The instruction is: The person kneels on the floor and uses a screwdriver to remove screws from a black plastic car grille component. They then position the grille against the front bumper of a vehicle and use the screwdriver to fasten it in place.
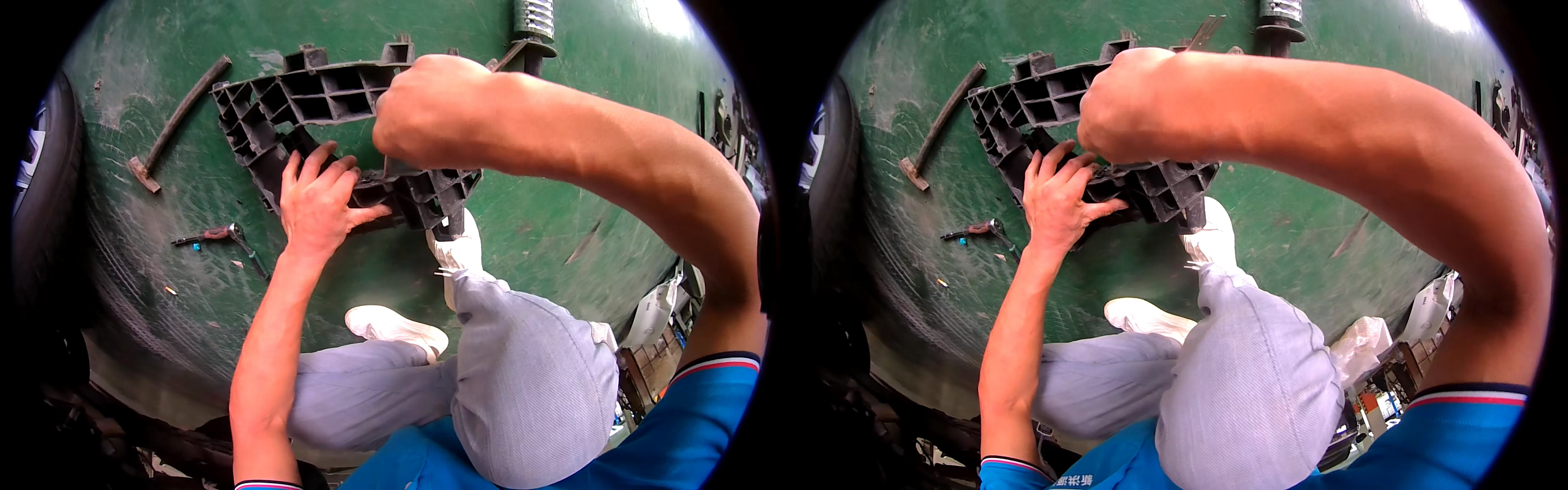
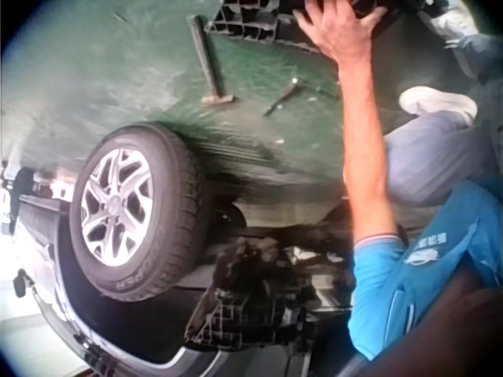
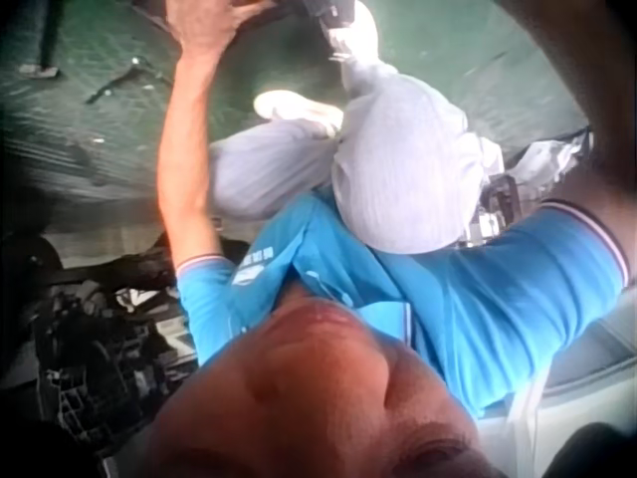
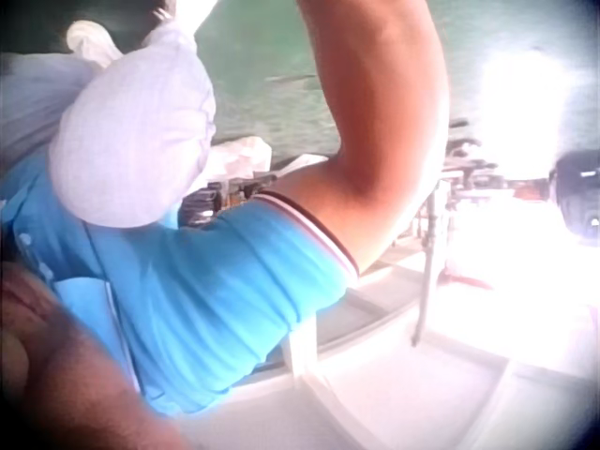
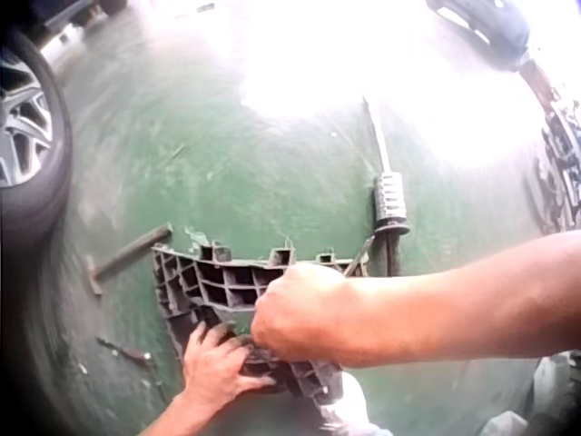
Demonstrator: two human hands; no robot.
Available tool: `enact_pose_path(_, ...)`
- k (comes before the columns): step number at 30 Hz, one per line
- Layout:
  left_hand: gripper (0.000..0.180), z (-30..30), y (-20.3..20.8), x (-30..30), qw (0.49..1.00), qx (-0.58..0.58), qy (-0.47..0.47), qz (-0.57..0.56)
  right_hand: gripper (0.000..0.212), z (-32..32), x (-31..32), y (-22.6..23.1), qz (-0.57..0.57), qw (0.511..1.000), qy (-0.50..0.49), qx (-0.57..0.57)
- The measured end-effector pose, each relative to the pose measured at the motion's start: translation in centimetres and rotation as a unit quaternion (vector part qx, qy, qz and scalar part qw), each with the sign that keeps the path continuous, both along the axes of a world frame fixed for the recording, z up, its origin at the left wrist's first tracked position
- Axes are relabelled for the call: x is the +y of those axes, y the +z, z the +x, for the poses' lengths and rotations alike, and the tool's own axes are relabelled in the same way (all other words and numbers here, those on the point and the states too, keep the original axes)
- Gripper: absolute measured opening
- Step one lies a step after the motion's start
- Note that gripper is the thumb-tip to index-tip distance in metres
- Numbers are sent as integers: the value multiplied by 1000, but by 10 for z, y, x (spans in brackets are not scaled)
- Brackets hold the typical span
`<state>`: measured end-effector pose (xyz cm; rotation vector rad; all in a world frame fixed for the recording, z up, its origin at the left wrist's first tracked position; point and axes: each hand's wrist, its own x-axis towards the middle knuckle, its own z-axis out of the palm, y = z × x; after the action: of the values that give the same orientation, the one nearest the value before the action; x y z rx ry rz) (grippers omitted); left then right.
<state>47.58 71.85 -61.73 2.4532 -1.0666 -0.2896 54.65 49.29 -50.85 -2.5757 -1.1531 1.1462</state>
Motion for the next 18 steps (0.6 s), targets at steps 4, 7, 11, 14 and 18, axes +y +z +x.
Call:
enact_pose_path(4,57,0,-1,-1,1000,0,5,-12,11,-4,7,10,0,1000,-11,-22)
enact_pose_path(7,59,2,1,-2,1000,-8,-2,-3,12,-4,10,8,-1,998,30,-53)
enact_pose_path(11,60,-1,-3,1,1000,-5,4,-11,18,-25,11,7,-4,997,-40,-65)
enact_pose_path(14,59,-2,-2,0,1000,-3,5,-13,23,-44,8,8,-62,987,-150,1)
enact_pose_path(18,60,-3,-4,1,999,-8,9,-30,30,-16,0,10,-83,967,-172,168)
